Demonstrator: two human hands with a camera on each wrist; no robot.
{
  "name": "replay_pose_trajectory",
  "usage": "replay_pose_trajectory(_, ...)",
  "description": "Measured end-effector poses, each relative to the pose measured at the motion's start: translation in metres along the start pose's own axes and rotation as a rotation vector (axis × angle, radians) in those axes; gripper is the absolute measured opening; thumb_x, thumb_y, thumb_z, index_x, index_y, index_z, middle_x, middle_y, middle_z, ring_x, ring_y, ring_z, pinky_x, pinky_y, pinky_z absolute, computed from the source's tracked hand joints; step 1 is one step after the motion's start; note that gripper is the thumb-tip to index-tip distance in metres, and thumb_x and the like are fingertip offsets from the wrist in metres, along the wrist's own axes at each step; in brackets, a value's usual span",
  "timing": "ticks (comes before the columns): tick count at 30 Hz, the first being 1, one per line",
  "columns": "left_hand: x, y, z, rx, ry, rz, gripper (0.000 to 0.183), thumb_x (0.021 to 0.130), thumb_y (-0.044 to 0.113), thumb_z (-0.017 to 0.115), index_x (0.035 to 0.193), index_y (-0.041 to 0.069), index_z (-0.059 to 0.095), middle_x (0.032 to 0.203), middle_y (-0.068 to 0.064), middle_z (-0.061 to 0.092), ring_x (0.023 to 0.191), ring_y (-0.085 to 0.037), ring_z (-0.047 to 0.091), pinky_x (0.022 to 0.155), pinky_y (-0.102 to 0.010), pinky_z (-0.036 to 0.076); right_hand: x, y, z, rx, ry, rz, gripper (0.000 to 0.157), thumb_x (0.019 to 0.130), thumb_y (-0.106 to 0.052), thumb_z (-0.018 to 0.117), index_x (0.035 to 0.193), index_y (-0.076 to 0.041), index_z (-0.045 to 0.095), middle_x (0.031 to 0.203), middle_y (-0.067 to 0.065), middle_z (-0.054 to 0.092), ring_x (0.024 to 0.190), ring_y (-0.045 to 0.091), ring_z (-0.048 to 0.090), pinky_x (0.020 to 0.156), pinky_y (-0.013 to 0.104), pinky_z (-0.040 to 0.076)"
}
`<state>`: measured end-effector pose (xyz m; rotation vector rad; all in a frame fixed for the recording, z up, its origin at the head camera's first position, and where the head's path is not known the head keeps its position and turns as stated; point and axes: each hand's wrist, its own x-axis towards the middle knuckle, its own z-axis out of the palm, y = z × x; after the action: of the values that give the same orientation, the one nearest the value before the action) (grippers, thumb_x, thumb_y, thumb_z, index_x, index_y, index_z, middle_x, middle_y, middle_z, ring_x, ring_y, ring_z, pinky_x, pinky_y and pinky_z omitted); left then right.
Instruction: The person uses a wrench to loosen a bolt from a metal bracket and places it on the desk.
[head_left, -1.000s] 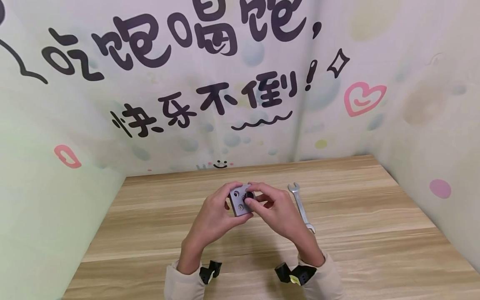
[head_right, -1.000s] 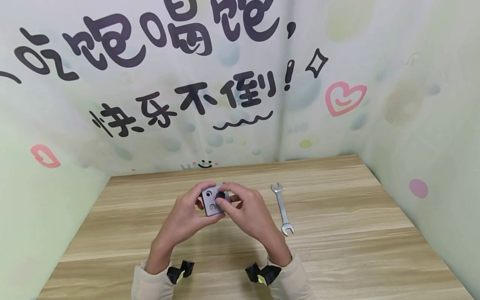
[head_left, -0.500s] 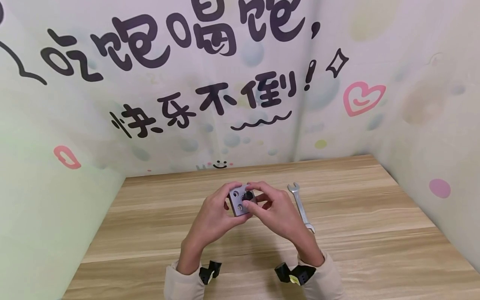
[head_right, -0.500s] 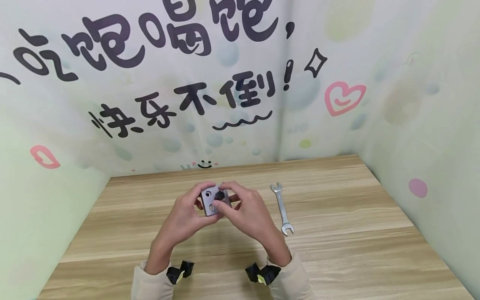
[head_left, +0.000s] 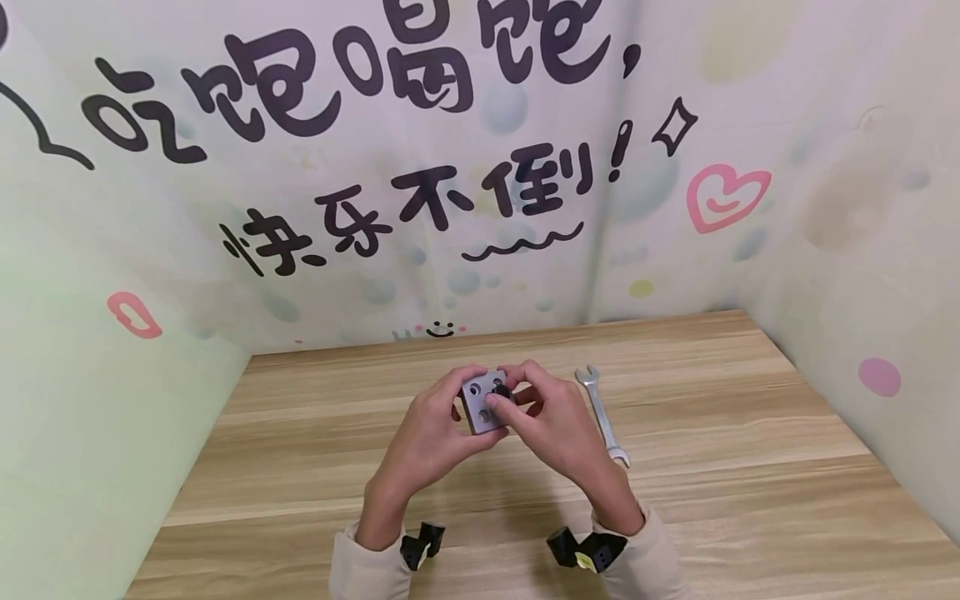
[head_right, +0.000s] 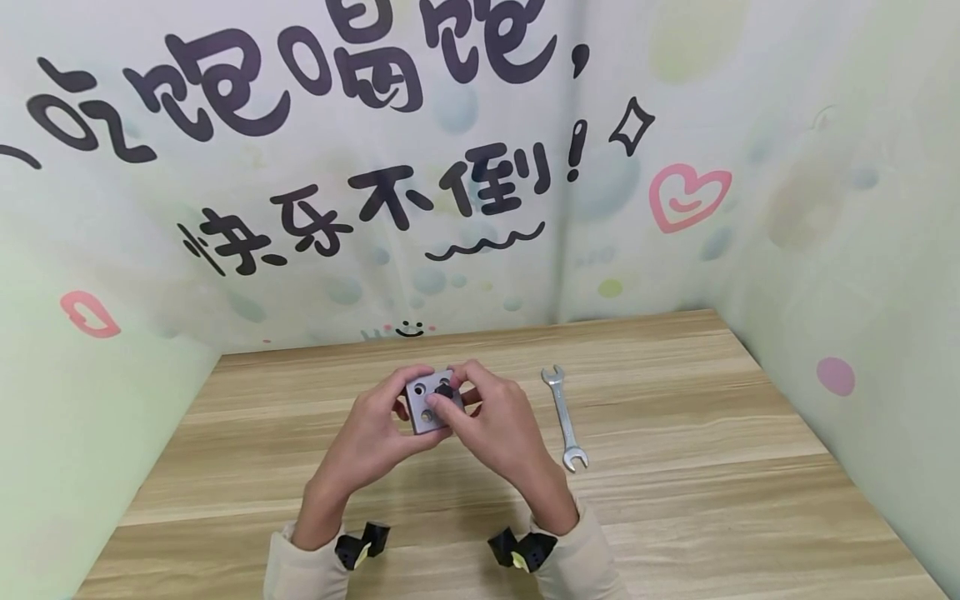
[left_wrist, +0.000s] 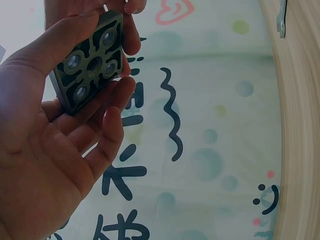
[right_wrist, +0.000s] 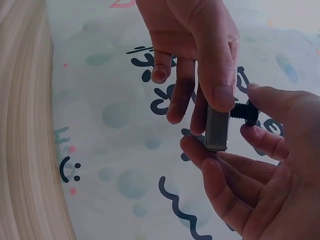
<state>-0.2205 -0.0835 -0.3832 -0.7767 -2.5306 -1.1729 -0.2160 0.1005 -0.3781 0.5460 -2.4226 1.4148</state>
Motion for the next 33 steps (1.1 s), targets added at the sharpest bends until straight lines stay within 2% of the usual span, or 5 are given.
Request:
replay_pose_trajectory(10, -0.0002, -0.0012, -0.0010, 0.004, 0.010, 0.019, 0.069, 0.072, 0.020, 0.090, 0.131, 0.010, 0.056, 0.112, -0.002, 0.066, 0.083, -0.009, 0.056, 0.065, -0.022, 0.049, 0.0002, 0.0012, -0.0010, -0.020, -0.010, -0.066, 0.016, 0.089, -0.019, 0.075, 0.100, -0.013, 0.066, 0.120, 0.011, 0.071, 0.079, 0.015, 0.072, 0.063, 0.026, 0.057)
replay_pose_trajectory(17, -0.0003, -0.0015, -0.0013, 0.013, 0.017, 0.022, 0.068, 0.072, 0.020, 0.090, 0.130, 0.008, 0.056, 0.112, -0.002, 0.066, 0.081, -0.009, 0.056, 0.064, -0.022, 0.049, 0.0009, 0.0028, -0.0036, -0.020, -0.044, -0.073, 0.021, 0.090, -0.018, 0.073, 0.109, -0.011, 0.068, 0.121, 0.010, 0.070, 0.085, 0.017, 0.073, 0.065, 0.026, 0.057)
replay_pose_trajectory(33, -0.0006, -0.0022, -0.0011, 0.023, 0.017, 0.020, 0.069, 0.072, 0.021, 0.090, 0.131, 0.009, 0.056, 0.112, -0.002, 0.066, 0.080, -0.009, 0.056, 0.064, -0.022, 0.049, 0.0000, 0.0046, -0.0064, 0.006, -0.075, -0.080, 0.024, 0.092, -0.017, 0.072, 0.114, -0.011, 0.071, 0.126, 0.010, 0.067, 0.087, 0.015, 0.073, 0.066, 0.026, 0.056)
